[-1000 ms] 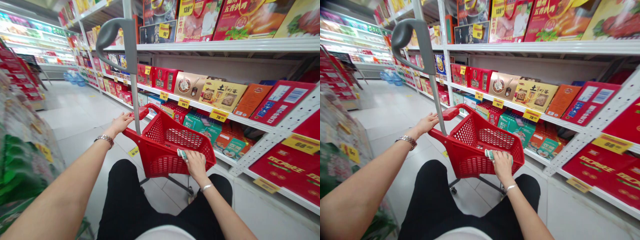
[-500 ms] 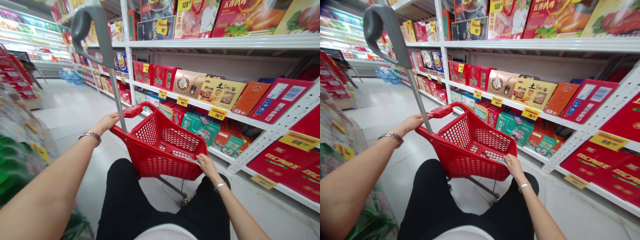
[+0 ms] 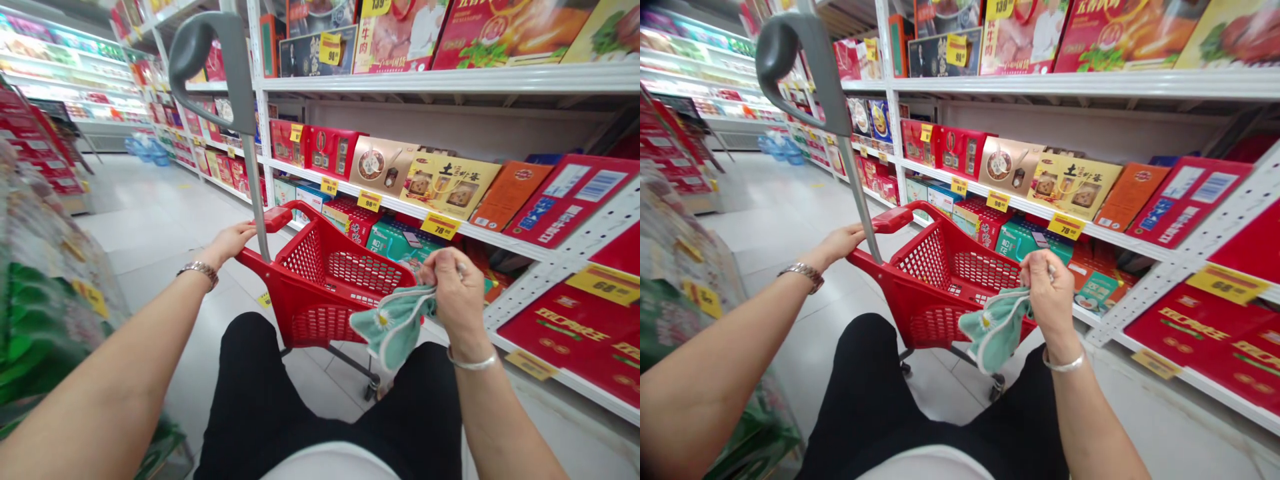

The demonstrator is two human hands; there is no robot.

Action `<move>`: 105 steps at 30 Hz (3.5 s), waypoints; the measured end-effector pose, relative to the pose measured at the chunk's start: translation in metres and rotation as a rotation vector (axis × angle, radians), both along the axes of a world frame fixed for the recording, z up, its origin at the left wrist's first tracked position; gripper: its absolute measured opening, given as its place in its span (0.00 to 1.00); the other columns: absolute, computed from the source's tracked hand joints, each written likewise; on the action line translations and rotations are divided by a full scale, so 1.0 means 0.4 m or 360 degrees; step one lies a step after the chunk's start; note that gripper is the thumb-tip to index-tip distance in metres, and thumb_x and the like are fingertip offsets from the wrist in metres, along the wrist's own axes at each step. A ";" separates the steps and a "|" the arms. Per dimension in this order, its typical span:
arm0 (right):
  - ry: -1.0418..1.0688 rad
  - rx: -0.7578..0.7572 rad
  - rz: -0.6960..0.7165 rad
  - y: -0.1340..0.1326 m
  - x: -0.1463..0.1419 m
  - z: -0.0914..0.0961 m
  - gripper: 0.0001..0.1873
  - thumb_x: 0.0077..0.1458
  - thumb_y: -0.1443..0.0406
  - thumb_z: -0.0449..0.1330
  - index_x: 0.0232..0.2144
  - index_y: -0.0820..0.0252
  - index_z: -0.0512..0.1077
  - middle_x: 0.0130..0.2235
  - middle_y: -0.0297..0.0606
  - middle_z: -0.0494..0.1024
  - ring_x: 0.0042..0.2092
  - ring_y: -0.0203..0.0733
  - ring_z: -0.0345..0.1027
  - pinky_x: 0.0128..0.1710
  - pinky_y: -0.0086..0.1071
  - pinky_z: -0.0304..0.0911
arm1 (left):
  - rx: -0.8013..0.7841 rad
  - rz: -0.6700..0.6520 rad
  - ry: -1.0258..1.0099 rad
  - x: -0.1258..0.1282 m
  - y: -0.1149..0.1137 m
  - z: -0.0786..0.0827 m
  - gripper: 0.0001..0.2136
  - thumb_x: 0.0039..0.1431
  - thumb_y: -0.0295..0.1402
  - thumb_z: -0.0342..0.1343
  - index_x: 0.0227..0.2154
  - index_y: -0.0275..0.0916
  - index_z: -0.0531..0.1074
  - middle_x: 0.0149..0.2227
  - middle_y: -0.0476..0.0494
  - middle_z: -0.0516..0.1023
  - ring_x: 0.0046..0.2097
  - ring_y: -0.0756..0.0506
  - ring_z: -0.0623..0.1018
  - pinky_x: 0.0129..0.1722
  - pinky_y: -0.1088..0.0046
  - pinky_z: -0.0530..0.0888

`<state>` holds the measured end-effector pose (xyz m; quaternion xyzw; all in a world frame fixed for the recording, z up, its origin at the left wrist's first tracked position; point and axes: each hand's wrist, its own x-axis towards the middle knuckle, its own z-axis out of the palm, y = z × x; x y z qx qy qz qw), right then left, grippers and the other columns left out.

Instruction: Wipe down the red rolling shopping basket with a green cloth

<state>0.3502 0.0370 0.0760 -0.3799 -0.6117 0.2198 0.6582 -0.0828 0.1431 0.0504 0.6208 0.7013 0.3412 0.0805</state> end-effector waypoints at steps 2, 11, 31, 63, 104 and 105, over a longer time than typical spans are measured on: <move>-0.0046 0.0034 -0.0090 0.039 -0.013 0.003 0.24 0.62 0.45 0.55 0.26 0.57 0.67 0.19 0.25 0.62 0.22 0.32 0.56 0.23 0.26 0.53 | -0.0037 -0.0103 -0.0019 0.004 0.009 -0.005 0.19 0.59 0.42 0.49 0.45 0.44 0.81 0.57 0.52 0.77 0.60 0.43 0.74 0.62 0.74 0.64; -0.0904 -0.0089 -0.0293 0.254 -0.133 -0.235 0.24 0.67 0.52 0.44 0.30 0.58 0.70 0.29 0.37 0.73 0.34 0.41 0.65 0.37 0.32 0.59 | -0.0037 -0.0075 0.0055 0.022 0.021 -0.029 0.22 0.61 0.44 0.46 0.47 0.44 0.80 0.60 0.50 0.75 0.61 0.42 0.72 0.64 0.71 0.62; -0.1100 0.0098 0.0161 0.229 -0.003 -0.393 0.28 0.46 0.78 0.49 0.45 0.56 0.76 0.44 0.41 0.77 0.48 0.43 0.71 0.50 0.38 0.67 | -0.0126 0.0110 0.0210 0.075 -0.019 -0.010 0.22 0.63 0.41 0.43 0.48 0.42 0.80 0.60 0.47 0.74 0.60 0.41 0.73 0.61 0.70 0.67; -0.1840 -0.0362 0.0486 0.312 -0.085 -0.224 0.09 0.44 0.71 0.69 0.31 0.60 0.75 0.35 0.32 0.76 0.38 0.38 0.71 0.39 0.27 0.65 | -0.0063 0.0090 0.0167 0.079 -0.045 -0.022 0.22 0.63 0.43 0.43 0.45 0.41 0.81 0.57 0.43 0.76 0.59 0.39 0.74 0.61 0.67 0.67; -0.1616 0.0297 -0.0308 0.124 -0.301 -0.401 0.34 0.60 0.75 0.47 0.67 0.53 0.59 0.64 0.44 0.66 0.65 0.53 0.54 0.61 0.50 0.55 | -0.0062 0.0083 0.0108 0.059 -0.062 -0.029 0.24 0.62 0.44 0.43 0.49 0.42 0.79 0.61 0.45 0.73 0.64 0.39 0.68 0.65 0.66 0.62; -0.1625 0.0294 -0.0297 0.129 -0.282 -0.404 0.33 0.60 0.75 0.47 0.66 0.54 0.61 0.64 0.44 0.67 0.64 0.53 0.55 0.61 0.48 0.56 | -0.0058 0.0077 0.0112 0.059 -0.062 -0.029 0.24 0.62 0.45 0.43 0.49 0.42 0.80 0.61 0.45 0.74 0.64 0.39 0.69 0.65 0.67 0.63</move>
